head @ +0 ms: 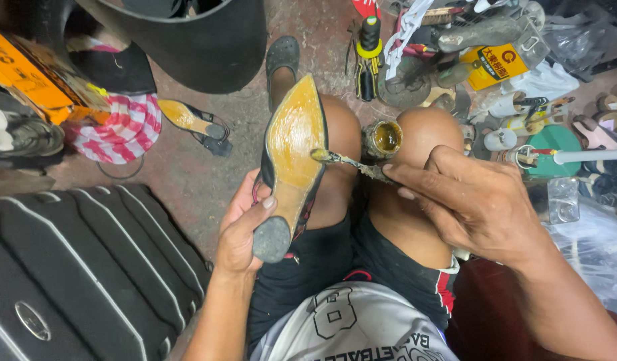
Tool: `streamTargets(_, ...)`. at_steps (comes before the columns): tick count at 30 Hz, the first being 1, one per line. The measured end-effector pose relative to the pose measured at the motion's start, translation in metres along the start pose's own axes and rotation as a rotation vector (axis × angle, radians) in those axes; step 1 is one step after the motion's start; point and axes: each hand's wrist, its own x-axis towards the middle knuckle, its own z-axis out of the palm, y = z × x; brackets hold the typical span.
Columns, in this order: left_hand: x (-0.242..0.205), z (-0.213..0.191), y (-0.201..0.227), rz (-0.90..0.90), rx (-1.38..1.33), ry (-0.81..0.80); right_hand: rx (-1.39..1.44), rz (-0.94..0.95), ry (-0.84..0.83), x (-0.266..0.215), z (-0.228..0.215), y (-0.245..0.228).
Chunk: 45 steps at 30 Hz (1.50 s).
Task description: The person sits on the floor and applies a yellowish adhesive to the sole of a black high-heeled shoe using a brush. The person repeatedly dips the brush into a small container of glue and spreads it across the shoe's sole.
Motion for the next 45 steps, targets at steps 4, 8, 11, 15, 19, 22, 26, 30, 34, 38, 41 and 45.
streamTargets(4, 0.002, 0.002, -0.001, 0.012, 0.018, 0.054, 0.023, 0.000, -0.056, -0.001, 0.003, -0.001)
streamTargets(8, 0.003, 0.006, -0.002, 0.016, 0.033, 0.124, 0.077, -0.018, -0.071, -0.002, 0.009, 0.000)
streamTargets(11, 0.004, 0.012, -0.001, 0.015, 0.117, 0.150, 0.124, 0.060, -0.075, -0.004, 0.013, 0.000)
streamTargets(15, 0.002, 0.016, 0.001, 0.008, 0.086, 0.124, 0.164, 0.092, 0.000, -0.003, 0.019, -0.001)
streamTargets(19, 0.004, 0.015, 0.000, 0.016, 0.082, 0.071, 0.140, 0.052, 0.012, 0.003, 0.030, -0.003)
streamTargets(22, 0.002, 0.015, -0.002, 0.018, 0.067, 0.061, 0.136, 0.015, 0.007, 0.008, 0.035, -0.005)
streamTargets(26, 0.002, 0.019, 0.002, -0.017, 0.086, 0.094, 0.143, 0.010, -0.015, 0.011, 0.035, -0.008)
streamTargets(30, 0.001, 0.018, 0.006, -0.003, 0.050, 0.072, 0.103, -0.001, -0.040, 0.008, 0.031, -0.007)
streamTargets(34, 0.002, 0.014, 0.007, -0.012, 0.078, 0.099, 0.043, 0.005, -0.080, 0.003, 0.027, -0.004)
streamTargets(38, 0.002, 0.012, 0.007, -0.009, 0.097, 0.129, 0.007, 0.005, -0.094, -0.003, 0.024, -0.003)
streamTargets(41, 0.001, 0.010, 0.007, -0.017, 0.056, 0.121, -0.013, 0.003, -0.107, -0.005, 0.021, -0.002)
streamTargets(45, 0.001, 0.009, 0.006, -0.017, 0.038, 0.129, -0.047, 0.003, -0.113, -0.008, 0.018, -0.002)
